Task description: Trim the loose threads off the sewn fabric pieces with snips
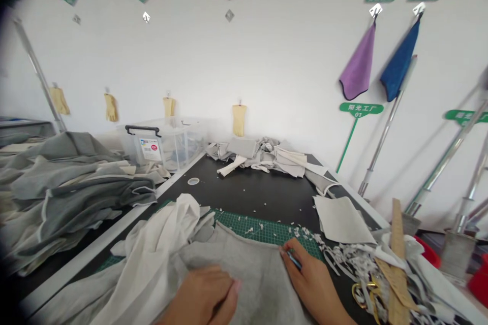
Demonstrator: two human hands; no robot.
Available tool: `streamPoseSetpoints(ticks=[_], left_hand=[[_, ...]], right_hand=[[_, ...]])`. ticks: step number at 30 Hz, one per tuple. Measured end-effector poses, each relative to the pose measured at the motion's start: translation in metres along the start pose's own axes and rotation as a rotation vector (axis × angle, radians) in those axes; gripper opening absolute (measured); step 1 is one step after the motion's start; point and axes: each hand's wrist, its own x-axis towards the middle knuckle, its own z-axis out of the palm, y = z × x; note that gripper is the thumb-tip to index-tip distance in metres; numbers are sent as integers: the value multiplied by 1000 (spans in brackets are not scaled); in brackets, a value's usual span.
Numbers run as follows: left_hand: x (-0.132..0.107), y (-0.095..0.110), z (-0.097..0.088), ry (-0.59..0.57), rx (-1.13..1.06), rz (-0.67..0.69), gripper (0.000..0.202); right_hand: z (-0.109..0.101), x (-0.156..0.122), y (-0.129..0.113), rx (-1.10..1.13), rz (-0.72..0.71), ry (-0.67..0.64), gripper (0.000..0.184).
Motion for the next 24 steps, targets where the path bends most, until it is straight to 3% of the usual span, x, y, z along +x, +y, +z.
streamPoseSetpoints(ticks=[3, 6, 10, 15, 24], left_hand=[[33, 0, 10, 127, 136, -64, 22], [38, -4, 30, 183, 184, -99, 16], [22, -14, 47, 119, 203, -158, 19], [17, -26, 47, 114, 299, -301, 29], [17, -16, 44, -57, 397, -241, 36]], right_hand=[[9, 3, 15, -50, 5, -33, 30], [12, 2, 22, -83, 11, -54, 27], [10, 2, 20, -127, 60, -74, 27], [8, 4, 15, -165, 61, -116, 28], [-3, 7, 25, -257, 110, -146, 27]])
